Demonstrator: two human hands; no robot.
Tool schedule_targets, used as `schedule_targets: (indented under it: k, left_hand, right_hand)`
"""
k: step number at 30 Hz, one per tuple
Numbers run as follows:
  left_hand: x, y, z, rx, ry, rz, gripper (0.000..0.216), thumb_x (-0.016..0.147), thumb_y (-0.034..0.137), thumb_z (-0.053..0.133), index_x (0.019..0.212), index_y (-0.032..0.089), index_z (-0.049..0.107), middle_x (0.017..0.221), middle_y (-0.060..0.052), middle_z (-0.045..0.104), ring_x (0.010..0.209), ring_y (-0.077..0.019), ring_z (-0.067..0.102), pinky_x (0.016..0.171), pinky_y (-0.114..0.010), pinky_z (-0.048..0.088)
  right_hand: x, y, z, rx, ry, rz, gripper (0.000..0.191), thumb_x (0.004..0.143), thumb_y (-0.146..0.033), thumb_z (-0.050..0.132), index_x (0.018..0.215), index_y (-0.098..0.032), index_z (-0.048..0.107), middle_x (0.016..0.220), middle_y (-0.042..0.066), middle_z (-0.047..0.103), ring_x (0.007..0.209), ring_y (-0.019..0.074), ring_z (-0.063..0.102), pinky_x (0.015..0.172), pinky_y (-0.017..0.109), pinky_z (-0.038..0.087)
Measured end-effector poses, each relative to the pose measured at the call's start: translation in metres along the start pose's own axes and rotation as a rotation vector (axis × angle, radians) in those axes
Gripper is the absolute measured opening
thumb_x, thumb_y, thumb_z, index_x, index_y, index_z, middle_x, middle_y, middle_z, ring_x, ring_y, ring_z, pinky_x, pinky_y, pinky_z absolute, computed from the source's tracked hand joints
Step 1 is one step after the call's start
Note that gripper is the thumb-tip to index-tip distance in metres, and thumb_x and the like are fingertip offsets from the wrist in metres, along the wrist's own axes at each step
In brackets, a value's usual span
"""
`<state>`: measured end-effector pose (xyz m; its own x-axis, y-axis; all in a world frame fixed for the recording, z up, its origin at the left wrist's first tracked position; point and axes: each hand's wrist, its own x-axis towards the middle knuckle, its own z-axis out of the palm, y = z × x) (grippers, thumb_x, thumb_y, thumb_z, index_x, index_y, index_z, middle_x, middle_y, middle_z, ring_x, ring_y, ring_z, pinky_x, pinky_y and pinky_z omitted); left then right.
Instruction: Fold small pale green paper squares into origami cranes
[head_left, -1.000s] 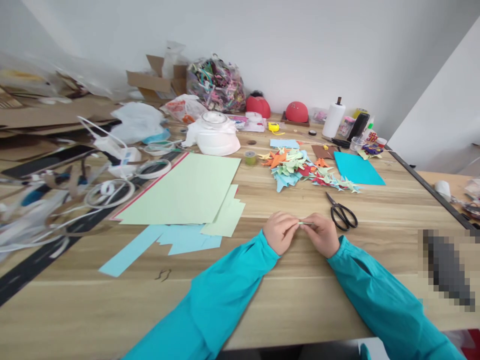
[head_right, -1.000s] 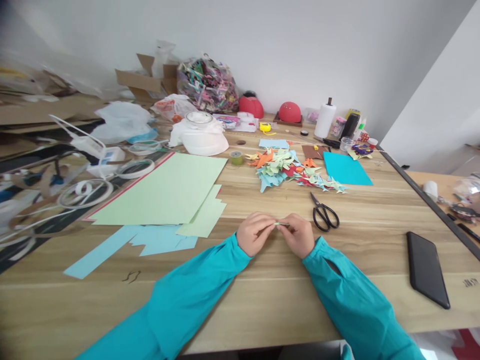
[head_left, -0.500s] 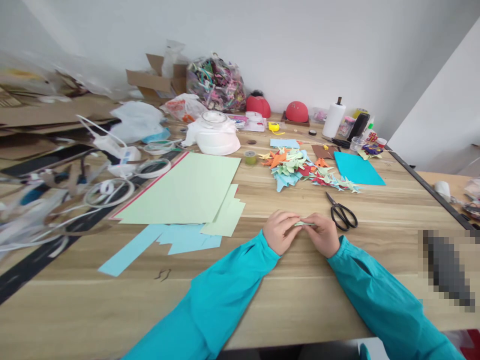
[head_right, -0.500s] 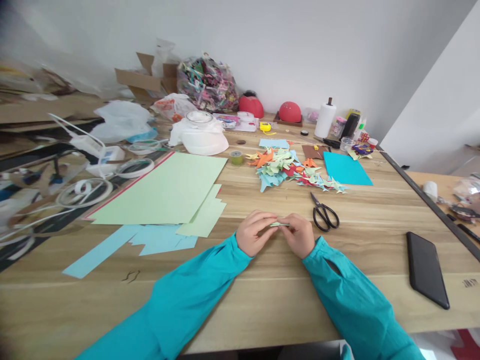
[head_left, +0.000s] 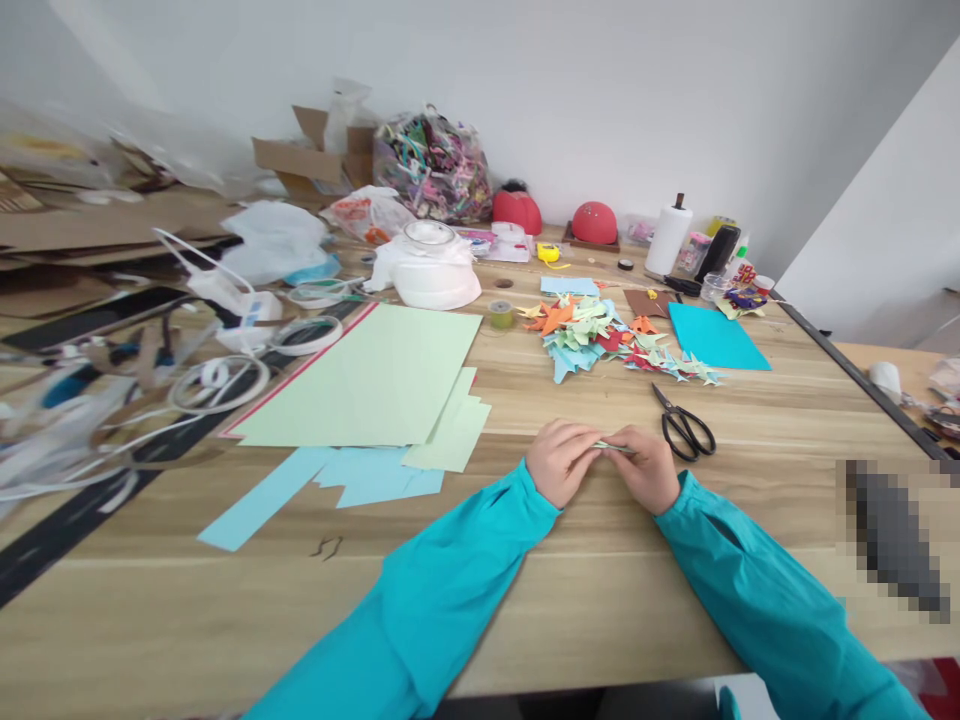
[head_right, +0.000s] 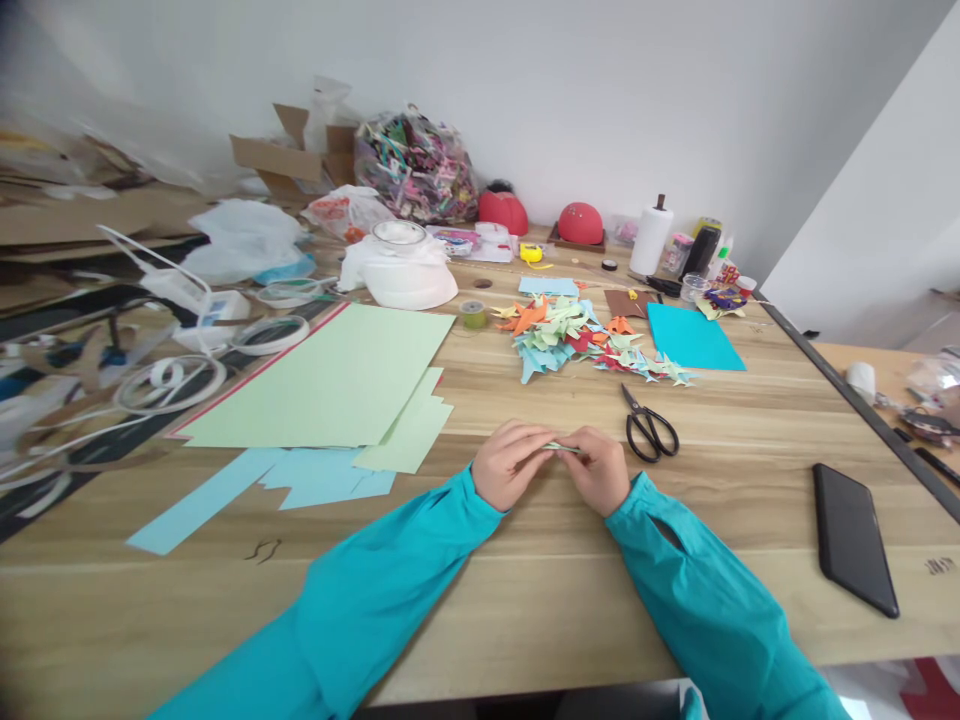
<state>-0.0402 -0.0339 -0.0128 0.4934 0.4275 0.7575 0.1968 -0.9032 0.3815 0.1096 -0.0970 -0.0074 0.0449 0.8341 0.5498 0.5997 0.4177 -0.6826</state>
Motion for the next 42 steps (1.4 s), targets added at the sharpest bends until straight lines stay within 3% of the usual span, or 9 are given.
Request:
schedule_targets:
  k: [7, 13, 33, 42]
  left_hand:
    - [0.0004, -0.0003, -0.0005, 0.009, 0.011, -0.022, 0.016, 0.079, 0.02, 0.051, 0.091, 0.016, 0.062, 0.085, -0.008, 0.067, 0.08, -0.0177, 0.058, 0.072, -0.034, 0.047]
    - [0.0008, -0.0002, -0.0018, 0.004, -0.03, -0.022, 0.015, 0.08, 0.018, 0.05, 0.085, 0.016, 0.063, 0.078, -0.006, 0.067, 0.074, -0.0164, 0.058, 0.068, -0.032, 0.046]
    - [0.0015, 0.0014, -0.0027, 0.0, -0.021, -0.024, 0.012, 0.078, 0.018, 0.052, 0.074, 0.017, 0.064, 0.069, -0.004, 0.066, 0.067, -0.0151, 0.057, 0.062, -0.03, 0.045]
    - [0.0059, 0.0063, -0.0043, -0.263, 0.011, -0.276, 0.015, 0.077, 0.022, 0.054, 0.081, 0.015, 0.066, 0.079, -0.008, 0.068, 0.075, -0.0155, 0.061, 0.07, -0.029, 0.049]
  right_hand:
    - [-0.0004, -0.0001, 0.0002, -0.009, 0.015, 0.021, 0.012, 0.078, -0.022, 0.056, 0.084, -0.02, 0.067, 0.074, 0.005, 0.065, 0.068, 0.0165, 0.06, 0.064, 0.03, 0.049]
    - [0.0, -0.0027, 0.0, 0.02, 0.0, 0.043, 0.013, 0.076, -0.023, 0.058, 0.086, -0.019, 0.065, 0.077, 0.006, 0.064, 0.067, 0.0157, 0.059, 0.054, 0.026, 0.048]
    - [-0.0001, -0.0003, -0.001, -0.003, -0.044, -0.024, 0.009, 0.079, -0.019, 0.054, 0.079, -0.018, 0.063, 0.072, 0.005, 0.06, 0.067, 0.0156, 0.057, 0.062, 0.029, 0.047]
    - [-0.0001, -0.0034, -0.001, 0.013, 0.002, 0.029, 0.012, 0.079, -0.02, 0.053, 0.085, -0.019, 0.063, 0.076, 0.005, 0.063, 0.067, 0.0153, 0.058, 0.06, 0.027, 0.047]
